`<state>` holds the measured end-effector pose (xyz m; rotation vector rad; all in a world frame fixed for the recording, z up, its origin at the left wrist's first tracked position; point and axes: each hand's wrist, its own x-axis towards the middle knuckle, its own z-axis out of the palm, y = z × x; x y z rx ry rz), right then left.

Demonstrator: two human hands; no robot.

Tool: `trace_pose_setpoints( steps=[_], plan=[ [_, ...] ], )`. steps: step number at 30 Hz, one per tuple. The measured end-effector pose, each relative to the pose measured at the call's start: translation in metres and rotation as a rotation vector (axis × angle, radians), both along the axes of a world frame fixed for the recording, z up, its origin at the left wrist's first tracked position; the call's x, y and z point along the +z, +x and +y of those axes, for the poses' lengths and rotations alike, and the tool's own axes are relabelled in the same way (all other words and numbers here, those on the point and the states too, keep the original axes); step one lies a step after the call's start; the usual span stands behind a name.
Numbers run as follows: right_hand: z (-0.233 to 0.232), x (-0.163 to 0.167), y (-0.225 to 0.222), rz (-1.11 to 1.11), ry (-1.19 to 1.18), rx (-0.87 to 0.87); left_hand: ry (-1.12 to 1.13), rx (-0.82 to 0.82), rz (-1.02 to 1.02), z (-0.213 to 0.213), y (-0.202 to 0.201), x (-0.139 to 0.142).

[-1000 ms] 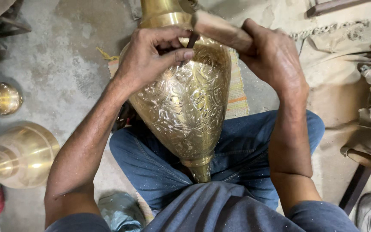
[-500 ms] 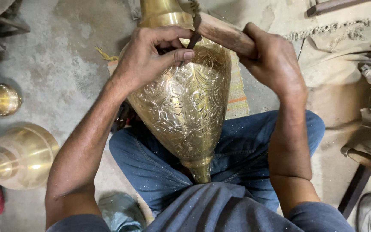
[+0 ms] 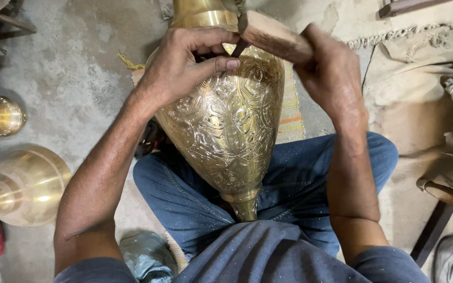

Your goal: The person sits cross-legged on the floor holding a large engraved brass vase between their legs. They hold a small chisel against the vase surface with one hand and strike it with a wooden mallet in the other hand, repeatedly repositioning the chisel to work the decorative pattern, then steady the vase with both hands at the end.

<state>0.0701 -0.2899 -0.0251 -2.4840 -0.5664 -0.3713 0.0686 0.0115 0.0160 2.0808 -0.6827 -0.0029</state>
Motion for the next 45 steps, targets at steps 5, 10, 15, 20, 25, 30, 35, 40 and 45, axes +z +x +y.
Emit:
trace_pose_setpoints(
  steps=[5, 10, 15, 20, 25, 30, 35, 40, 45],
  plan=[
    [-0.002, -0.004, -0.003, 0.148, 0.375, 0.206, 0.024, 0.021, 0.129, -0.002, 0.001, 0.002],
    [0.001, 0.002, -0.004, 0.178, 0.570, 0.111, 0.011, -0.015, 0.034, 0.000, 0.001, 0.001],
    [0.001, 0.006, -0.007, -0.059, 0.061, 0.000, 0.012, -0.032, -0.015, -0.002, 0.000, 0.001],
    [-0.002, -0.004, -0.009, 0.156, 0.152, 0.068, 0.010, -0.012, 0.137, -0.002, 0.001, 0.006],
    [0.000, -0.012, -0.006, 0.146, 0.388, 0.039, 0.033, -0.021, 0.047, -0.002, 0.001, 0.004],
    [-0.002, -0.011, -0.017, -0.008, 0.213, -0.029, 0.027, -0.030, 0.067, -0.001, 0.002, 0.003],
    [0.002, -0.008, -0.020, -0.174, -0.070, -0.016, 0.018, -0.033, 0.120, -0.002, 0.002, 0.005],
    [0.004, -0.005, -0.027, 0.007, 0.202, 0.004, 0.021, -0.052, 0.051, -0.001, 0.000, 0.007],
    [0.000, -0.013, -0.028, 0.147, 0.404, -0.082, 0.031, -0.049, 0.061, -0.003, 0.000, 0.010]
  ],
)
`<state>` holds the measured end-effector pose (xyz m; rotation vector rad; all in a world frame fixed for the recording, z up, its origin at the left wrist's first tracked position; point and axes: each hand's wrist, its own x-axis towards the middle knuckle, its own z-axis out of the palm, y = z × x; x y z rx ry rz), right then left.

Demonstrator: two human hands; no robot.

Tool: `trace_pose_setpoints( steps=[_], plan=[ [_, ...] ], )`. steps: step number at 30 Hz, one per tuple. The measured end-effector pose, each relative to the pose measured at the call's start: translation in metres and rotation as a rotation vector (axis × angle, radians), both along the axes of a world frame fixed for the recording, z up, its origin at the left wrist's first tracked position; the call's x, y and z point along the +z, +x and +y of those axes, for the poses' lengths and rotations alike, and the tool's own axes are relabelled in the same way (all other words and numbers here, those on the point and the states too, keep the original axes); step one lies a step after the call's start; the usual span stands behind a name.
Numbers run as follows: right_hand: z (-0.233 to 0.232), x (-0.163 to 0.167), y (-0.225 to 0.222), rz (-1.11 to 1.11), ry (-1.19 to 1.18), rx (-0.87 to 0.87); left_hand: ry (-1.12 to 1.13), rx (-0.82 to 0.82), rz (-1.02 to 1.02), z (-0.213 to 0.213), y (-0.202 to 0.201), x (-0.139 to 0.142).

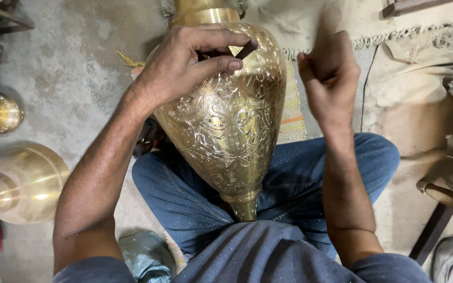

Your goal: The person sits cross-legged on the floor holding a large engraved brass vase between their legs. They hold a small chisel against the vase surface with one hand and strike it with a wooden mallet in the other hand, repeatedly repositioning the chisel to work the decorative pattern, then steady the vase with both hands at the end.

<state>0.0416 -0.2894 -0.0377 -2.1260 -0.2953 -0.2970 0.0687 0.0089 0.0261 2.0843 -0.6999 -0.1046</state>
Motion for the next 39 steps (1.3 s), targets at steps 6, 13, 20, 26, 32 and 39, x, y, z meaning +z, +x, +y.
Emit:
trace_pose_setpoints(
  steps=[6, 13, 20, 26, 32, 39],
  plan=[
    [-0.005, -0.004, -0.002, -0.141, -0.163, -0.028, -0.004, 0.007, 0.023, -0.002, 0.000, 0.003],
    [-0.004, 0.008, -0.004, -0.126, -0.049, 0.008, 0.043, 0.028, -0.067, -0.002, -0.003, -0.003],
    [-0.004, 0.006, -0.004, -0.013, -0.084, -0.042, 0.021, 0.069, -0.008, -0.001, 0.002, -0.018],
    [-0.006, -0.001, 0.002, -0.212, -0.401, -0.023, -0.050, 0.117, -0.046, -0.005, 0.003, -0.022],
    [-0.002, -0.016, 0.018, 0.218, 0.172, -0.125, -0.782, 0.720, -0.157, 0.015, -0.040, -0.056],
    [0.023, -0.025, 0.048, 0.524, 0.543, -0.057, -0.598, 1.027, -0.395, -0.011, -0.106, -0.125]
  ],
)
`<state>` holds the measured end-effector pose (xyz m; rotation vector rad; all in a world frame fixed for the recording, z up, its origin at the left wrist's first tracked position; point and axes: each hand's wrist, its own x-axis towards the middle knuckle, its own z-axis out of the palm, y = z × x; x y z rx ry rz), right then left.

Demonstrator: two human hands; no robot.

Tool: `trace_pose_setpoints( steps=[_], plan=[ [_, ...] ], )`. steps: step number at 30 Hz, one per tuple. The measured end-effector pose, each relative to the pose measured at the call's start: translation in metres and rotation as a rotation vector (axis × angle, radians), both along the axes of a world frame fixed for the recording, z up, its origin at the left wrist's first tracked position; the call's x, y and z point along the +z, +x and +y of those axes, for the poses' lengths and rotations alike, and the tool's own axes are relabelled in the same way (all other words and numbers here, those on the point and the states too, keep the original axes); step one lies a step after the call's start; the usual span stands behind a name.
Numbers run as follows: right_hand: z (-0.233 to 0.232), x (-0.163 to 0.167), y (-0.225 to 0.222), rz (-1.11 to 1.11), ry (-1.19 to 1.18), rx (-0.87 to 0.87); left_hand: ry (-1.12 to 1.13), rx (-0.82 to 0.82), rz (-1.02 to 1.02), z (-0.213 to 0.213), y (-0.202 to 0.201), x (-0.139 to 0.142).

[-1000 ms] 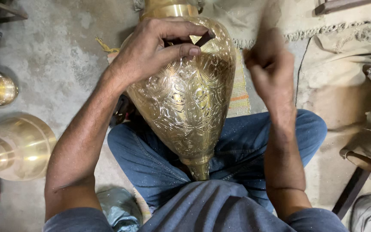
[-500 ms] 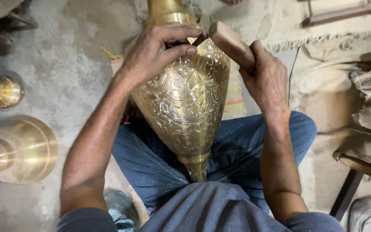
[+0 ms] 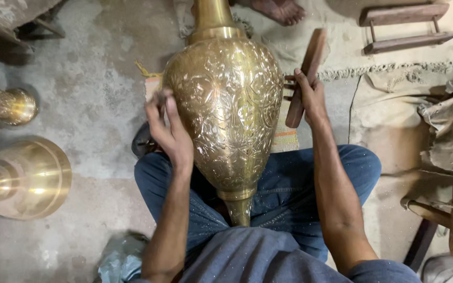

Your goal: The person sits cross-legged on the floor holding a large engraved brass vase between their legs. They hold a small chisel against the vase surface with one hand and strike it with a wooden mallet in the other hand, repeatedly repositioning the chisel to work the decorative pattern, then steady the vase with both hands at the end.

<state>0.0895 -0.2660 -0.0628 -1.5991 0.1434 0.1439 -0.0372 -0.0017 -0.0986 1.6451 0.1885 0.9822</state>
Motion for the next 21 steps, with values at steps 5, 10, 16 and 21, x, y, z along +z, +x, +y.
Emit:
trace_pose_setpoints(
  steps=[5, 10, 16, 21],
  plan=[
    [0.019, -0.001, 0.007, 0.123, -0.135, 0.094, 0.001, 0.038, 0.029, -0.006, -0.012, -0.016],
    [0.035, 0.006, 0.017, 0.248, 0.045, 0.199, 0.135, 0.149, 0.196, -0.012, -0.016, -0.011],
    [0.047, -0.002, 0.020, 0.255, 0.141, 0.223, 0.144, 0.159, 0.184, -0.013, -0.018, -0.006],
    [0.048, -0.014, 0.022, 0.109, 0.147, 0.142, 0.152, 0.171, 0.162, -0.006, -0.022, -0.011]
  ],
)
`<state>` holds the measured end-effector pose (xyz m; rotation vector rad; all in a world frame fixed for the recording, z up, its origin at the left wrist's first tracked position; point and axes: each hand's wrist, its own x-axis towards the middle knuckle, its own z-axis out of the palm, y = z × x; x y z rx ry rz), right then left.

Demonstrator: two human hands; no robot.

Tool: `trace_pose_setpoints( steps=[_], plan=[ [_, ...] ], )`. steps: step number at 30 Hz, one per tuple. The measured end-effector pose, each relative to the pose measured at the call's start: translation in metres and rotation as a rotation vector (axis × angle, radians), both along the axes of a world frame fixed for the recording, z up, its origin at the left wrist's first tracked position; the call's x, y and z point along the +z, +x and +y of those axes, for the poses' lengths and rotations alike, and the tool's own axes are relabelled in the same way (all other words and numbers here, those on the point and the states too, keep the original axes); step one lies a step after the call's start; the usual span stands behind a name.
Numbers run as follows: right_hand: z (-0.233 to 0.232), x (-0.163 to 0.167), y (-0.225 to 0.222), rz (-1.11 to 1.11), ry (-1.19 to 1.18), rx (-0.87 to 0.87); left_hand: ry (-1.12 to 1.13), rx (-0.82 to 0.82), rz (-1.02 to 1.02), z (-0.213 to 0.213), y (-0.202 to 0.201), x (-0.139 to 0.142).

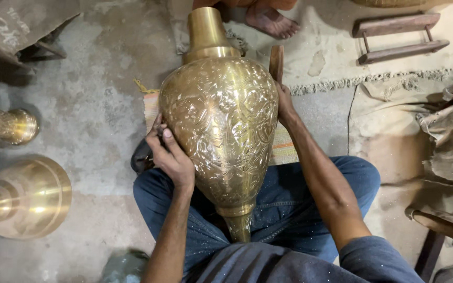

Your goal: The person sits cross-legged on the floor holding a large engraved brass vase between their legs. They hold a small chisel against the vase surface with one hand and strike it with a wooden mallet in the other hand, repeatedly repositioning the chisel to work the decorative pattern, then steady the vase with both hands at the end.

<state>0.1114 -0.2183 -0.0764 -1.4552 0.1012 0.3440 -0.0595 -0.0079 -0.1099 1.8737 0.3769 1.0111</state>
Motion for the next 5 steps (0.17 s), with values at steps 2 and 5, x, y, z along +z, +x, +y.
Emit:
trace_pose_setpoints(
  steps=[2, 5],
  plan=[
    [-0.002, -0.002, 0.002, -0.048, 0.015, -0.034, -0.020, -0.005, -0.009, 0.006, 0.005, -0.008],
    [-0.014, -0.005, 0.000, -0.089, -0.140, -0.074, -0.103, 0.007, 0.036, 0.019, -0.002, -0.025]
  ],
)
